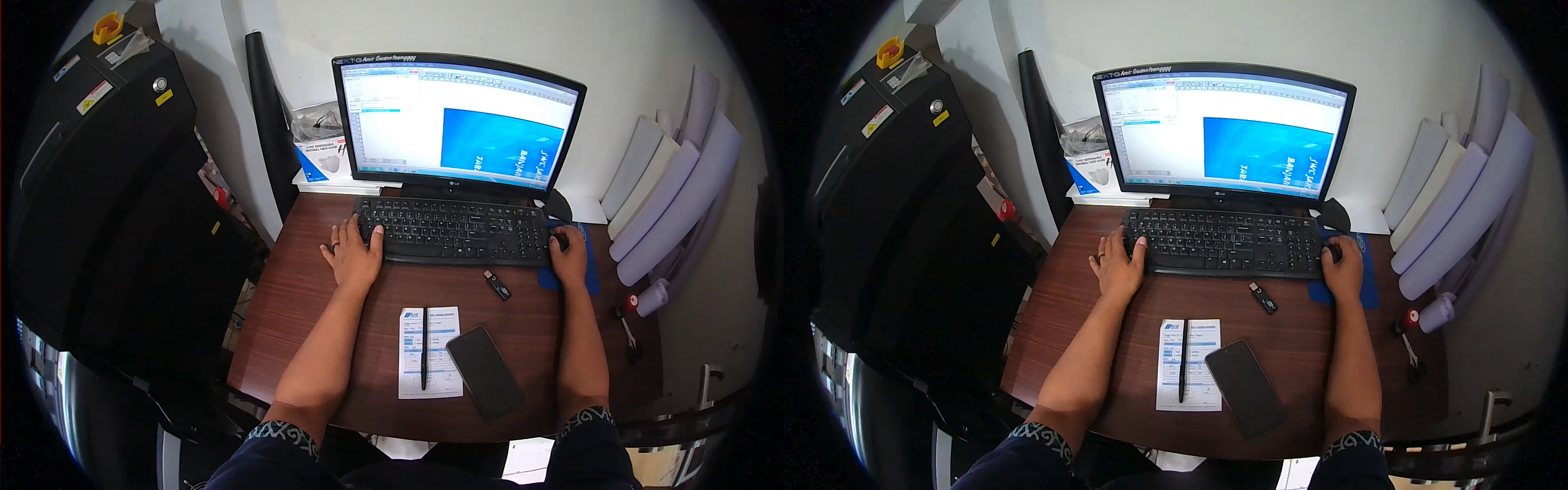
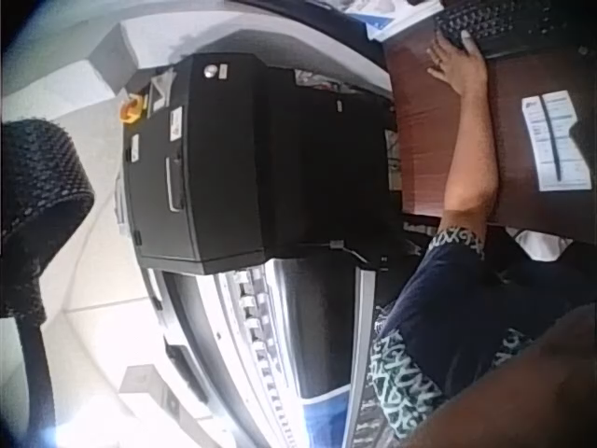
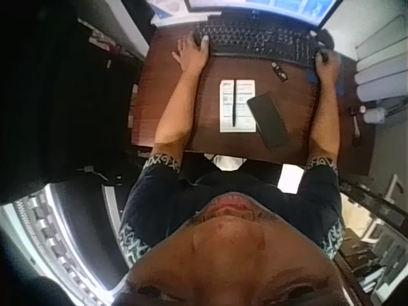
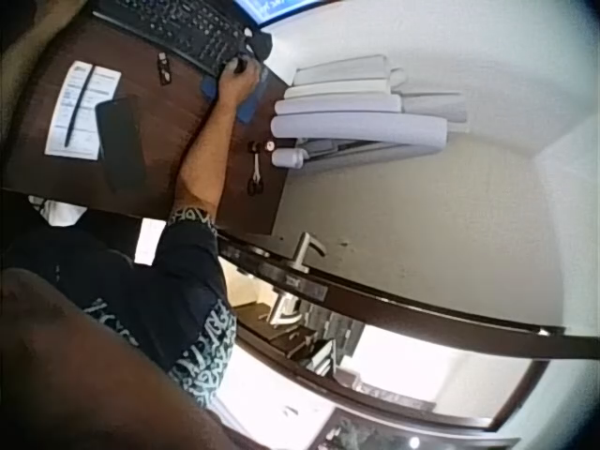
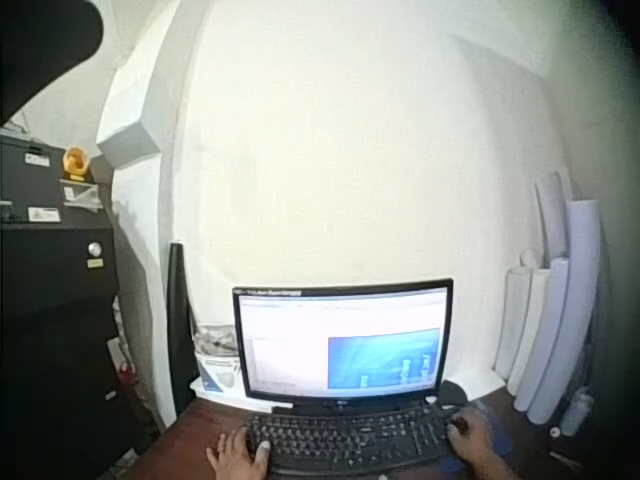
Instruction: Using a computer and mouse to prepare a print job for a large-format printer.
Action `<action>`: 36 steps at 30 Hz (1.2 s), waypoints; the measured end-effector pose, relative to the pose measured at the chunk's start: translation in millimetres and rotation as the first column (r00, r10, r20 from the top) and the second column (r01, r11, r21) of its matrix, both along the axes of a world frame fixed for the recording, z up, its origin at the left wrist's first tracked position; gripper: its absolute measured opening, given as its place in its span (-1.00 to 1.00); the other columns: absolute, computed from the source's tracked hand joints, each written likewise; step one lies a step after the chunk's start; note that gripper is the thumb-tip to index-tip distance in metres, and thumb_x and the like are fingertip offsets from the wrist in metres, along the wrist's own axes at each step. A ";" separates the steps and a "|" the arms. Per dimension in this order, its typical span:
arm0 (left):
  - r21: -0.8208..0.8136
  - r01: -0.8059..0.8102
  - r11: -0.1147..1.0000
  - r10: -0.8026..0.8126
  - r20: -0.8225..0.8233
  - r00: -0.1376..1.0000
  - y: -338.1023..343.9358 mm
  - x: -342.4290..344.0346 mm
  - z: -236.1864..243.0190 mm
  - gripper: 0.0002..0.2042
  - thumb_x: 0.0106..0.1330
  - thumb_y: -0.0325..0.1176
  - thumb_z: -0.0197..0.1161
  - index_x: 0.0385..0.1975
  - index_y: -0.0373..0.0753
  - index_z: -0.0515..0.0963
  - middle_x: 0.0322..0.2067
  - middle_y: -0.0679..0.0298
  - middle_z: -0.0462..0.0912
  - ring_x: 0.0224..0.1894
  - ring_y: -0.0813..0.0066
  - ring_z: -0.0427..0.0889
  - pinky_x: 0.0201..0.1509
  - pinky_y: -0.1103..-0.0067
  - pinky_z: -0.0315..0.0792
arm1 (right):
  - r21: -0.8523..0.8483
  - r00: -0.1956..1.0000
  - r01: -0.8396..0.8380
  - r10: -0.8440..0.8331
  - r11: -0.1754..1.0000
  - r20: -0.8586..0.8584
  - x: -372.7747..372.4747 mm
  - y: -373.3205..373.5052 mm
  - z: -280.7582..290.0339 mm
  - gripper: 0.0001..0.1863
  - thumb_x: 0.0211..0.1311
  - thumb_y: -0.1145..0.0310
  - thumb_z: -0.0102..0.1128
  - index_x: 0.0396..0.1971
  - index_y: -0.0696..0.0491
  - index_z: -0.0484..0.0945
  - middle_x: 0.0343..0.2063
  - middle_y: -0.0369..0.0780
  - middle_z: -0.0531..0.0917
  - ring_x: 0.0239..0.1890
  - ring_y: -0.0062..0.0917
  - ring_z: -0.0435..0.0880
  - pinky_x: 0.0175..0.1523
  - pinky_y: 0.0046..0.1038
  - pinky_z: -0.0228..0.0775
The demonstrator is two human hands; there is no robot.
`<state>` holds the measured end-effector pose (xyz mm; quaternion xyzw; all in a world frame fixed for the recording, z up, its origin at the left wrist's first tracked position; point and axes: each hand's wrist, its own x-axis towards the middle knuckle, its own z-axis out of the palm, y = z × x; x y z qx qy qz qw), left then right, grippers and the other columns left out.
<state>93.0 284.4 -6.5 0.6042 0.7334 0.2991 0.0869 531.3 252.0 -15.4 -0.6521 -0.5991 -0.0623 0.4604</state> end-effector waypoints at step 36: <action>0.048 -0.011 0.999 0.011 -0.003 1.000 1.4 -3.0 -4.6 -0.32 0.43 0.19 0.02 0.41 -0.12 0.23 0.42 0.08 0.26 0.53 0.06 0.07 0.51 -0.14 -0.22 | 0.012 1.000 0.016 -0.016 1.000 -0.010 0.2 2.8 -2.0 -0.72 0.12 0.39 0.33 -0.15 0.12 0.64 -0.05 -0.05 0.64 0.06 -0.14 0.61 0.19 -0.24 0.43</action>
